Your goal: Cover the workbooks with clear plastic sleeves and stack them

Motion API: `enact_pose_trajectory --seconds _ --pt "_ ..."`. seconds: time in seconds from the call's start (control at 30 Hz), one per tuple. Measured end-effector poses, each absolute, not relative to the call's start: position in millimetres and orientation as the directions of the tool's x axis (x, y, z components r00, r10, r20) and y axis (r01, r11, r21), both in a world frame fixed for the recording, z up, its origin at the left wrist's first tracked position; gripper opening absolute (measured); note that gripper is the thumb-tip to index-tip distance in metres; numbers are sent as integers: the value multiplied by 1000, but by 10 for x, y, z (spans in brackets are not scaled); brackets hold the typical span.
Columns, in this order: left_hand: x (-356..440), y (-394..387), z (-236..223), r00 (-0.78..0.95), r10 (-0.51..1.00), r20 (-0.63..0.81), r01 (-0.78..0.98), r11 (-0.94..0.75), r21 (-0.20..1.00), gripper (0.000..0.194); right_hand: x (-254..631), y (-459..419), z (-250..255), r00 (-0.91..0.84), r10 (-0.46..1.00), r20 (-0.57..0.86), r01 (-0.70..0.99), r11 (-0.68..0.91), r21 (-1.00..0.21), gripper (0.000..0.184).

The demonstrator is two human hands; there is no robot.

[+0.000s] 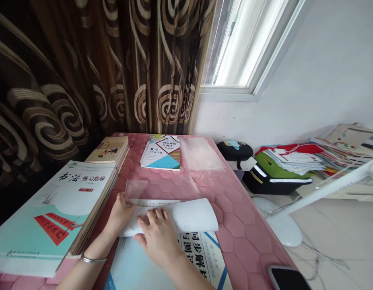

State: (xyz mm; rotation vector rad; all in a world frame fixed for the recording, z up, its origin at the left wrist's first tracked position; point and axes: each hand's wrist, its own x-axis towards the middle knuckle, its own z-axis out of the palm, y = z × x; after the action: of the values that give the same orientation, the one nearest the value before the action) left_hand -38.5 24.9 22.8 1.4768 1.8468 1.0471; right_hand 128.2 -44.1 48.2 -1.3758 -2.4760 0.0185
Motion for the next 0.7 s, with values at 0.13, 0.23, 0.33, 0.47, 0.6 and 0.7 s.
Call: enact_pose_trajectory --seconds 0.13,0.23,0.33,0.47,0.6,0.7 --pt "-372 212 187 -207 961 185 639 -10 769 43 1298 -438 506 -503 831 236 821 545 -168 36" --pt "-353 144 214 -152 912 382 748 -147 647 50 1300 -443 530 -500 840 210 825 536 -179 34" --pt "-327 54 310 17 876 483 856 -262 446 34 1296 -447 536 -496 847 192 829 527 -185 34" --pt "-276 -48 396 238 864 444 911 -358 207 28 1295 -441 527 -491 851 187 829 523 -198 34" --pt "-237 -78 328 230 870 437 932 -326 157 24 1300 -431 525 -491 850 189 828 523 -201 32" --pt "-235 -65 248 201 874 443 949 -286 135 24 1303 -433 524 -492 847 200 826 527 -200 32"
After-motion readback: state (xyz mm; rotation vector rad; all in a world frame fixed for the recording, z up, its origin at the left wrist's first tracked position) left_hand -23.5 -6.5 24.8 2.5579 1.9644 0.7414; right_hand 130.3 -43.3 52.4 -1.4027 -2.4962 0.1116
